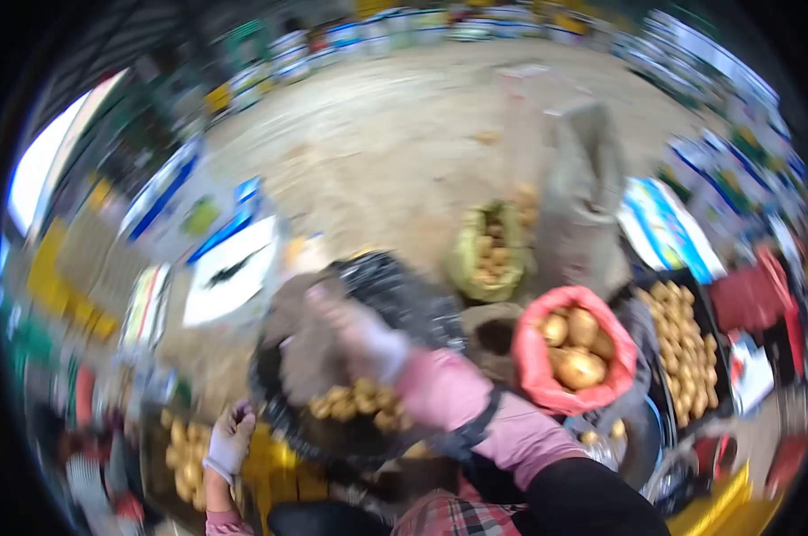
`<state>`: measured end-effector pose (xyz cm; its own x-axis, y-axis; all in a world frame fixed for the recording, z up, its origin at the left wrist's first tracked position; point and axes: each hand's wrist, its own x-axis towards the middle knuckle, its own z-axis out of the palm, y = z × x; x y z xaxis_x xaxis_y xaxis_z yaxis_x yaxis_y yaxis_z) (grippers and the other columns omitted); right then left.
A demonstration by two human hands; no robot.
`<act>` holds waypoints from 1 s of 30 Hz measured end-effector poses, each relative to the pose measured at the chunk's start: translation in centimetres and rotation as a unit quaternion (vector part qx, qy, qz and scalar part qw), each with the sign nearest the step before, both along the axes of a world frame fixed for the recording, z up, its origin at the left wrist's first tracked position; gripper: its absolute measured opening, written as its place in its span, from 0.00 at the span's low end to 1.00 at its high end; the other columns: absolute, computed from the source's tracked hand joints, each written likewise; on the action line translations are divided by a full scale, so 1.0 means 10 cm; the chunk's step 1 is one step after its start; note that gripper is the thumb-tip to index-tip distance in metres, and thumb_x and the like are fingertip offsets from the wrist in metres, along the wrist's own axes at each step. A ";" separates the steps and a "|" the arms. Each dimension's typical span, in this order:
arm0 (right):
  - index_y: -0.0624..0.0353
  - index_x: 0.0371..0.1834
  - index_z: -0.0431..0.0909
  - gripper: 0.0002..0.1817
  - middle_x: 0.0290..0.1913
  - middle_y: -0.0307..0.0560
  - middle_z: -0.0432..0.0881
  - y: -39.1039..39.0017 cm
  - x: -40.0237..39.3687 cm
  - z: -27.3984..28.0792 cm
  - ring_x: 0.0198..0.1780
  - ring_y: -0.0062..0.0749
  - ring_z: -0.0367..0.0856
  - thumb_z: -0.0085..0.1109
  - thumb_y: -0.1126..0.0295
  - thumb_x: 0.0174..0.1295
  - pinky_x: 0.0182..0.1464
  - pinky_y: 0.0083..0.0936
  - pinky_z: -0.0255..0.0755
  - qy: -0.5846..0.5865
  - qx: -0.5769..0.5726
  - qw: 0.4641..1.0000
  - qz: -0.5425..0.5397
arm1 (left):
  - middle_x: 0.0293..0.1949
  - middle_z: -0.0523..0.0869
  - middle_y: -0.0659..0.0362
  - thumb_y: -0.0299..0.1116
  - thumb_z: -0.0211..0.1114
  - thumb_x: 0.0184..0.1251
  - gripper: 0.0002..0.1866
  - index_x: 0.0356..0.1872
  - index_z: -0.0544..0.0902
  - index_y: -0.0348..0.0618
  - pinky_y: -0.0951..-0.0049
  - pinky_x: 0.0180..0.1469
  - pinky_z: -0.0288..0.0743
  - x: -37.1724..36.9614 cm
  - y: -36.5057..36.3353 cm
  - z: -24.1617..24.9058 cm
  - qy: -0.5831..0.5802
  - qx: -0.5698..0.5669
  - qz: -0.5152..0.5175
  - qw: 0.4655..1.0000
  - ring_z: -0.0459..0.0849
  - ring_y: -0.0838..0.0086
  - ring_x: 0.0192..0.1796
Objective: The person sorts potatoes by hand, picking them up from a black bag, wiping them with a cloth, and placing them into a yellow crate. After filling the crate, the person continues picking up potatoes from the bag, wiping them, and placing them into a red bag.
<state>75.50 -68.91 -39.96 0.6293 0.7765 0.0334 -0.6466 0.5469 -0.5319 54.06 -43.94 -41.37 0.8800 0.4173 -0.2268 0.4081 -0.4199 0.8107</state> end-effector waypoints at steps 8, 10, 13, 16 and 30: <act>0.56 0.68 0.69 0.23 0.58 0.35 0.79 -0.43 0.28 -0.01 0.56 0.20 0.77 0.52 0.58 0.75 0.60 0.22 0.72 -0.037 0.192 0.955 -0.225 | 0.50 0.84 0.60 0.29 0.56 0.73 0.17 0.60 0.76 0.37 0.74 0.53 0.75 2.41 -0.46 -1.82 0.126 0.125 -0.330 0.927 0.81 0.74 0.48; 0.57 0.71 0.66 0.25 0.59 0.35 0.77 -0.62 0.26 0.06 0.59 0.21 0.73 0.49 0.57 0.77 0.63 0.22 0.67 -0.052 0.153 0.968 -0.193 | 0.50 0.84 0.60 0.31 0.55 0.74 0.17 0.60 0.76 0.38 0.73 0.53 0.76 2.73 -0.53 -2.18 0.149 0.202 -0.358 0.899 0.82 0.73 0.49; 0.57 0.73 0.63 0.26 0.59 0.35 0.76 -0.74 0.17 0.10 0.58 0.21 0.72 0.48 0.58 0.77 0.63 0.22 0.66 -0.026 0.103 0.977 -0.184 | 0.51 0.84 0.59 0.33 0.54 0.74 0.18 0.60 0.76 0.38 0.72 0.53 0.76 3.07 -0.53 -2.66 0.188 0.300 -0.379 0.855 0.82 0.71 0.49; 0.55 0.71 0.63 0.25 0.59 0.38 0.76 -0.75 0.10 0.13 0.59 0.22 0.73 0.50 0.58 0.76 0.63 0.23 0.66 0.023 0.099 0.981 -0.167 | 0.52 0.83 0.58 0.35 0.54 0.74 0.19 0.61 0.76 0.39 0.71 0.54 0.77 3.30 -0.57 -3.08 0.224 0.355 -0.390 0.820 0.82 0.70 0.50; 0.62 0.54 0.76 0.19 0.39 0.42 0.83 -0.32 -0.10 0.03 0.38 0.23 0.77 0.59 0.58 0.70 0.42 0.25 0.74 -0.144 -0.192 0.963 -0.119 | 0.57 0.82 0.55 0.45 0.50 0.76 0.23 0.62 0.75 0.42 0.65 0.54 0.79 2.56 -0.05 -2.74 0.155 0.134 -0.249 0.947 0.84 0.62 0.52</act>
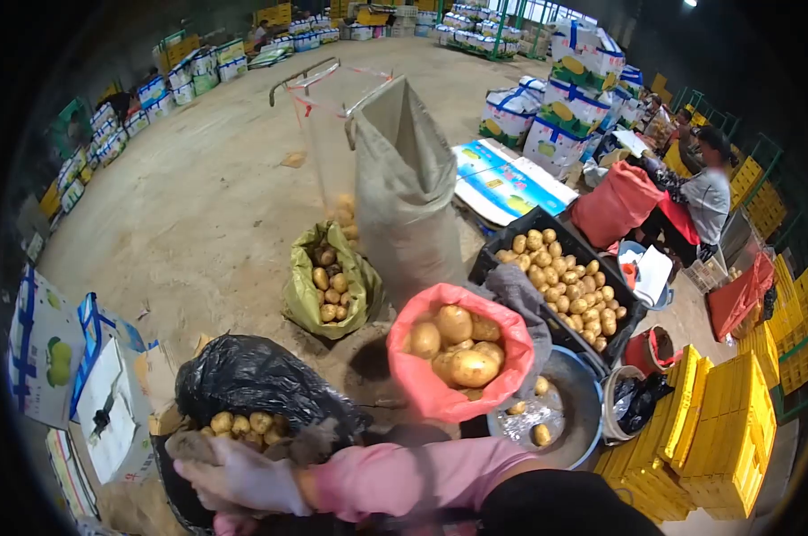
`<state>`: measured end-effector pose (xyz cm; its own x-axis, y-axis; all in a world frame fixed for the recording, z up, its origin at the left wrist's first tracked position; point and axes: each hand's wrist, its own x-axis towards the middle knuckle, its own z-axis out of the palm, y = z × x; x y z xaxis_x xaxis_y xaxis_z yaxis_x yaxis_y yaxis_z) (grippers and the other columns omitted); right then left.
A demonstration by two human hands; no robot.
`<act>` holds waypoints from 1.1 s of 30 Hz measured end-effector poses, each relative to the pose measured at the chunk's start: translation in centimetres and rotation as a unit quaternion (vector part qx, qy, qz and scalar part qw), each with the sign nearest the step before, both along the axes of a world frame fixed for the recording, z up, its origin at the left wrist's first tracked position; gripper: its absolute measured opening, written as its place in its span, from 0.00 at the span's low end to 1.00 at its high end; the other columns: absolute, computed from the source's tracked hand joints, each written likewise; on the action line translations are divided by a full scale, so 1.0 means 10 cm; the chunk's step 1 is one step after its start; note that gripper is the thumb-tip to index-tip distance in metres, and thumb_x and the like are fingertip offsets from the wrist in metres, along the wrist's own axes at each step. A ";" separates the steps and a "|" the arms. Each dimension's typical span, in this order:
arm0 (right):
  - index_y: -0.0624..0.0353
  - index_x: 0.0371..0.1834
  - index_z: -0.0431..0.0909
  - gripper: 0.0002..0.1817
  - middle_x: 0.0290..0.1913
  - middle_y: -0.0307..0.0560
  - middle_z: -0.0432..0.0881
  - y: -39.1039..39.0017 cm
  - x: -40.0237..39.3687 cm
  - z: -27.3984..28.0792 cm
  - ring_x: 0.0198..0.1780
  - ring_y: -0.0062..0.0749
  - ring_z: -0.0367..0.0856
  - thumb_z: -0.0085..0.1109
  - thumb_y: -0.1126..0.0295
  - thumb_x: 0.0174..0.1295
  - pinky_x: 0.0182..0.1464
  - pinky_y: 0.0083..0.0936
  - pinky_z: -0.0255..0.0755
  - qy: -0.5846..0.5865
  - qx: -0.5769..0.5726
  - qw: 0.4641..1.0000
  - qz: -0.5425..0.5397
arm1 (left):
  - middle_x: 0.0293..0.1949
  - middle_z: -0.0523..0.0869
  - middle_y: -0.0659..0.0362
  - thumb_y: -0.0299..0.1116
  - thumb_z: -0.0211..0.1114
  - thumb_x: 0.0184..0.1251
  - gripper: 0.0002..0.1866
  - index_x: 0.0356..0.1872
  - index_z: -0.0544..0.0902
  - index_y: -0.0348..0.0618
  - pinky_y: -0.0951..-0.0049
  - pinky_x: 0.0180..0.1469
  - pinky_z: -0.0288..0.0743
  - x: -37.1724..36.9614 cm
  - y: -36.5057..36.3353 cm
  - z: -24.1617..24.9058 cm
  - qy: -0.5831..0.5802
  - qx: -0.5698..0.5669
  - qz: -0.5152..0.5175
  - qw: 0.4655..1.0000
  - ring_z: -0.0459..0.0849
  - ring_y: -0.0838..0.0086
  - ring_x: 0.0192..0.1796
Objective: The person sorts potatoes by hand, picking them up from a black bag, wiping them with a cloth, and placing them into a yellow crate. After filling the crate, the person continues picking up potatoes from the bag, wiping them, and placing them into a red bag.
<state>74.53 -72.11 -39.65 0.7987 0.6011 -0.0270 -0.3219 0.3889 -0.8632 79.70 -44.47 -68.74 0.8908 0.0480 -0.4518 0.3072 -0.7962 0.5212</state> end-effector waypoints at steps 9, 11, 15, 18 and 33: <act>0.65 0.61 0.72 0.22 0.52 0.56 0.83 0.52 -0.26 -0.35 0.55 0.37 0.82 0.59 0.66 0.66 0.56 0.28 0.74 -0.207 -0.040 0.977 -0.034 | 0.59 0.82 0.53 0.49 0.51 0.74 0.27 0.66 0.73 0.44 0.66 0.47 0.82 -1.60 -0.15 2.24 -0.139 -0.640 0.201 0.729 0.85 0.62 0.51; 0.64 0.63 0.72 0.23 0.54 0.57 0.83 0.49 -0.26 -0.25 0.59 0.41 0.80 0.57 0.66 0.67 0.59 0.29 0.73 -0.234 -0.070 0.970 -0.005 | 0.57 0.83 0.55 0.43 0.53 0.73 0.26 0.67 0.72 0.42 0.74 0.36 0.83 -1.87 -0.35 2.46 -0.174 -0.692 0.252 0.654 0.86 0.67 0.45; 0.65 0.65 0.69 0.22 0.54 0.50 0.82 0.61 -0.30 -0.30 0.55 0.32 0.80 0.55 0.67 0.72 0.58 0.27 0.74 -0.158 -0.046 0.986 0.006 | 0.50 0.84 0.56 0.48 0.54 0.73 0.29 0.67 0.70 0.39 0.83 0.23 0.75 -1.98 -0.49 2.42 -0.211 -0.651 0.292 0.668 0.84 0.72 0.33; 0.65 0.65 0.69 0.23 0.52 0.49 0.81 0.58 -0.38 -0.25 0.53 0.32 0.81 0.56 0.64 0.72 0.56 0.29 0.75 -0.062 -0.002 0.989 0.132 | 0.47 0.84 0.55 0.50 0.56 0.72 0.32 0.67 0.69 0.36 0.81 0.28 0.77 -2.08 -0.48 2.28 -0.108 -0.621 0.179 0.755 0.82 0.72 0.32; 0.54 0.75 0.58 0.35 0.48 0.51 0.78 0.75 -0.15 -0.68 0.42 0.37 0.76 0.59 0.54 0.69 0.45 0.33 0.73 0.008 0.074 0.970 0.232 | 0.50 0.82 0.52 0.18 0.66 0.62 0.28 0.64 0.70 0.35 0.73 0.42 0.80 -1.84 -0.13 2.05 -0.163 -0.640 0.276 0.698 0.82 0.69 0.45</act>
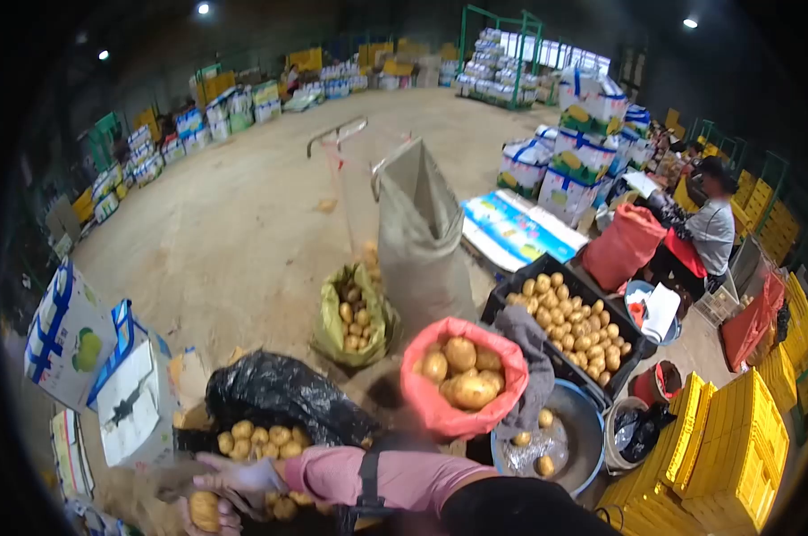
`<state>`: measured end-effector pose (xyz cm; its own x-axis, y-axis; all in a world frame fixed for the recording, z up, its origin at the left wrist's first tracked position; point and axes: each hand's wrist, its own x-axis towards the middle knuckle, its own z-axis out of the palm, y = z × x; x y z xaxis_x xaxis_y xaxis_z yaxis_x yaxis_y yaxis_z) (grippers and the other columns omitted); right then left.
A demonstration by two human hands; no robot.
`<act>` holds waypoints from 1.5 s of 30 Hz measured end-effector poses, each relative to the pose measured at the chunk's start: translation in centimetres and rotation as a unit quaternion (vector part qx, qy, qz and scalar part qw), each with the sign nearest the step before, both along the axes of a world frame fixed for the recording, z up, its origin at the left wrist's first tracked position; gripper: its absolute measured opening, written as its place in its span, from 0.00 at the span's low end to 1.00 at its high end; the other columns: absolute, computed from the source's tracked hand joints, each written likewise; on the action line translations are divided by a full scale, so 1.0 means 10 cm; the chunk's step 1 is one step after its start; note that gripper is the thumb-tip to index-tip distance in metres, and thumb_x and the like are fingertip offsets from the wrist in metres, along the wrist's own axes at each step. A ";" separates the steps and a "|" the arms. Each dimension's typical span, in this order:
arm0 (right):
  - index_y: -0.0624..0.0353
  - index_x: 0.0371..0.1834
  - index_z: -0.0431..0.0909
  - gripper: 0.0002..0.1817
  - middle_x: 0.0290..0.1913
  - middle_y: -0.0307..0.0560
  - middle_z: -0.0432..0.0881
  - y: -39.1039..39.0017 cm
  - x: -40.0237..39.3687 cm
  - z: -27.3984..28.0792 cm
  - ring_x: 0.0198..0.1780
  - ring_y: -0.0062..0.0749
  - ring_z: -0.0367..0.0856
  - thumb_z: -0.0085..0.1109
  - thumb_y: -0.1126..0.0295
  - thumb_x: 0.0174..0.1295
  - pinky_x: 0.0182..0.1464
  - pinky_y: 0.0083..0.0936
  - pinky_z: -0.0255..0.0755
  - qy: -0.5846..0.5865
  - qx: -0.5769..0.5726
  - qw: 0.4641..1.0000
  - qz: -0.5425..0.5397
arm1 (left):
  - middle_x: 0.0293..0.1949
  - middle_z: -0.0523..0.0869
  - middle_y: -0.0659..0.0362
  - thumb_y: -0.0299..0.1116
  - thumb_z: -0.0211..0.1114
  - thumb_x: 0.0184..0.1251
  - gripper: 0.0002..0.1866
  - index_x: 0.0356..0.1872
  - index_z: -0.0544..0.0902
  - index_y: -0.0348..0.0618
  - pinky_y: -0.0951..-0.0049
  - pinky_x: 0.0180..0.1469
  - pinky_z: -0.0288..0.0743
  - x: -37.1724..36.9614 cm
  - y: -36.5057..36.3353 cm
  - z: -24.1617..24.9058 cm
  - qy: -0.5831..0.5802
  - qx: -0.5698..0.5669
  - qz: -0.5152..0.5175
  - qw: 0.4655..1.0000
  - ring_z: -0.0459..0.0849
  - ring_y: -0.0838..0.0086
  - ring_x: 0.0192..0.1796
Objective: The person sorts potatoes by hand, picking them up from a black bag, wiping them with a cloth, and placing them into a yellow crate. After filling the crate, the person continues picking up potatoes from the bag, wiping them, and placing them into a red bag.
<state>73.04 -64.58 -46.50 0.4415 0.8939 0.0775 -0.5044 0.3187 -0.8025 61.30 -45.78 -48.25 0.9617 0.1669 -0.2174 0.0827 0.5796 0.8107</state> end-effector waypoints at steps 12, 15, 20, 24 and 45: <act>0.60 0.74 0.63 0.38 0.62 0.43 0.80 -0.04 0.40 -0.03 0.49 0.22 0.80 0.36 0.91 0.55 0.51 0.18 0.75 -0.246 0.018 0.909 -0.337 | 0.53 0.83 0.51 0.53 0.50 0.75 0.28 0.64 0.74 0.44 0.69 0.40 0.81 0.21 -0.33 0.02 0.006 -0.230 -0.099 0.968 0.83 0.64 0.44; 0.60 0.69 0.71 0.34 0.68 0.48 0.75 -0.30 0.39 0.05 0.66 0.31 0.75 0.41 0.88 0.56 0.63 0.20 0.68 -0.405 -0.112 0.788 -0.450 | 0.55 0.81 0.50 0.49 0.52 0.75 0.27 0.68 0.71 0.46 0.70 0.43 0.80 0.25 -0.31 -0.03 -0.044 -0.184 0.080 0.979 0.82 0.60 0.54; 0.65 0.75 0.58 0.37 0.67 0.54 0.73 -0.25 0.04 0.37 0.66 0.32 0.74 0.49 0.89 0.57 0.68 0.26 0.69 -0.288 -0.009 0.920 -0.265 | 0.55 0.83 0.49 0.50 0.51 0.77 0.23 0.63 0.76 0.49 0.68 0.41 0.84 0.21 -0.39 0.35 -0.043 -0.205 0.161 0.964 0.85 0.60 0.48; 0.55 0.68 0.71 0.41 0.74 0.62 0.61 -0.04 -0.22 0.29 0.76 0.60 0.57 0.67 0.72 0.43 0.77 0.44 0.52 -0.711 -0.122 0.660 -0.209 | 0.63 0.78 0.58 0.43 0.45 0.80 0.22 0.66 0.72 0.45 0.63 0.63 0.76 0.26 -0.60 0.25 -0.162 0.077 0.095 0.979 0.79 0.69 0.63; 0.62 0.69 0.64 0.22 0.54 0.45 0.77 0.43 0.56 0.40 0.53 0.30 0.77 0.46 0.64 0.77 0.54 0.29 0.73 -0.123 0.010 0.910 -0.397 | 0.53 0.83 0.48 0.56 0.49 0.75 0.27 0.60 0.74 0.44 0.80 0.26 0.78 -0.08 -0.14 0.26 -0.104 -0.207 0.088 0.969 0.85 0.67 0.40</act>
